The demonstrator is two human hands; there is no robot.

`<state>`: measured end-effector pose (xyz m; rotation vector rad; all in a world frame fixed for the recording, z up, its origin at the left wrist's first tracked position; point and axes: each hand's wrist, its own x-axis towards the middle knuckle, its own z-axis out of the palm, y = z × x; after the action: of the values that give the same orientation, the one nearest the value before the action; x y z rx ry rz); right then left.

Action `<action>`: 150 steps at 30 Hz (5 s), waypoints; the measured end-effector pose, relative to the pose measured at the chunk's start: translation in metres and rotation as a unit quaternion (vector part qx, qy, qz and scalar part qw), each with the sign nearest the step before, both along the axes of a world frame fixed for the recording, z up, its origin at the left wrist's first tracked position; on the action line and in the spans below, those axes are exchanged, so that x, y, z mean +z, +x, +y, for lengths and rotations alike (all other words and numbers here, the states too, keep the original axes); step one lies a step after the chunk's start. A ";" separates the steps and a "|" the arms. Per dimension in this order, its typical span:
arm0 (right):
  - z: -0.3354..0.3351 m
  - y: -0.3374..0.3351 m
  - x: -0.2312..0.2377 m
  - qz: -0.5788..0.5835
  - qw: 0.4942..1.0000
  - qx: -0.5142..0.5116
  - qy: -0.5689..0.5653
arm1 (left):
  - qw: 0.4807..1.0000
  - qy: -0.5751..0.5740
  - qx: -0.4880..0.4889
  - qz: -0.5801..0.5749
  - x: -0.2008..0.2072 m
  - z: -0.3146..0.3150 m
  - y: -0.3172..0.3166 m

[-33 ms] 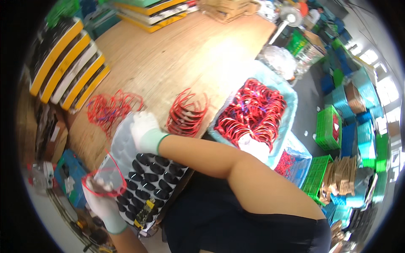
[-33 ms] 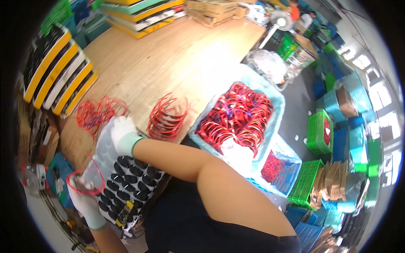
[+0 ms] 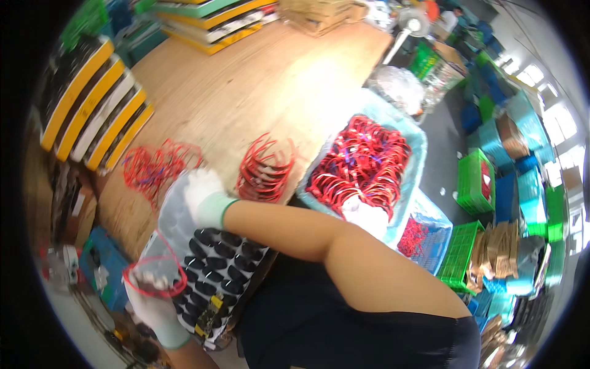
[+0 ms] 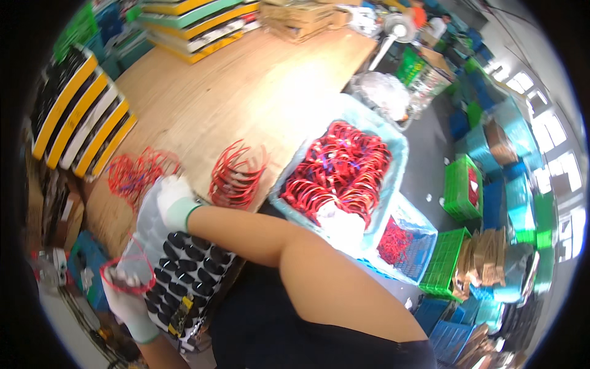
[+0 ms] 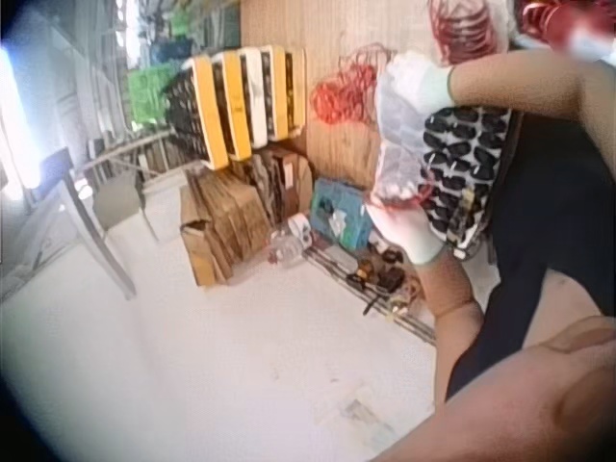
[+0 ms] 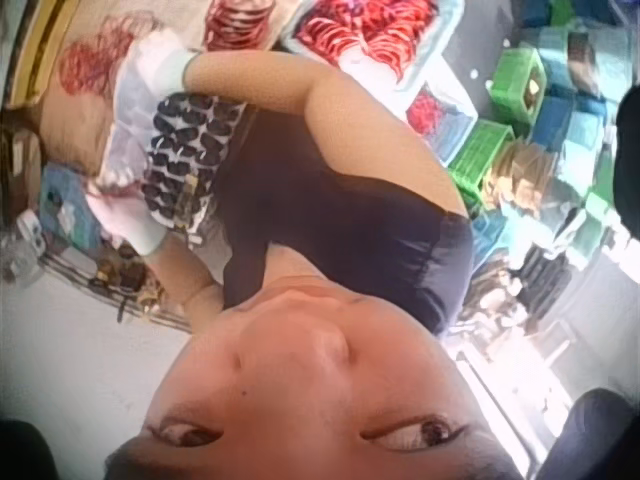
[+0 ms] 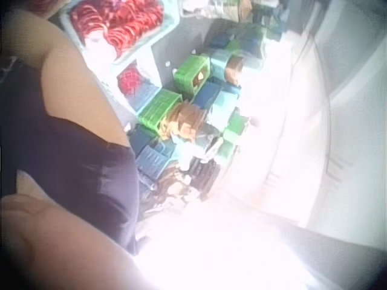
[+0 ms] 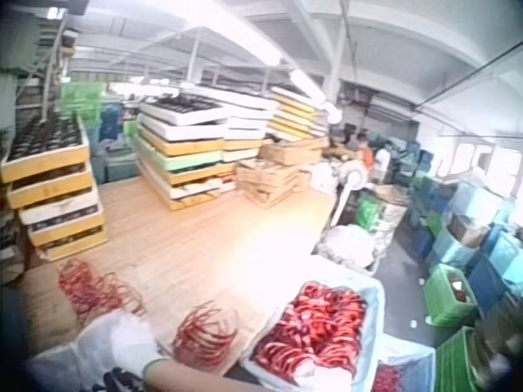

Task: The person repeatedly picks black oval components from a foam tray and attaches red and blue wires to them, then places the wired components into a blue bin. The process is repeated continuously throughout the clip.

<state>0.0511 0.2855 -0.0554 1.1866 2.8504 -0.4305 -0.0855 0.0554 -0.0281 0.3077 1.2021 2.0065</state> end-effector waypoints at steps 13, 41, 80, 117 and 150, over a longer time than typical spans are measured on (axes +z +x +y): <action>-0.015 -0.009 0.003 0.010 0.999 -0.026 0.042 | 0.992 0.050 -0.076 0.083 0.040 -0.050 0.091; -0.025 0.034 0.028 0.195 0.980 0.008 0.035 | 0.952 0.071 -0.215 0.207 0.036 -0.059 0.066; -0.149 0.100 0.073 0.418 0.609 0.075 -0.670 | 0.882 -0.102 -0.227 0.400 0.067 -0.083 0.097; -0.154 0.100 0.062 0.485 0.738 0.089 -0.460 | 0.749 -0.119 -0.228 0.610 0.082 -0.073 0.089; -0.146 0.125 0.073 0.446 0.765 0.084 -0.457 | 0.927 -0.210 -0.048 0.309 -0.004 -0.038 -0.003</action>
<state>0.1757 0.1398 0.0177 0.5381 2.4621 -2.5308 -0.0881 0.0169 -0.0322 0.7995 1.9215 1.5471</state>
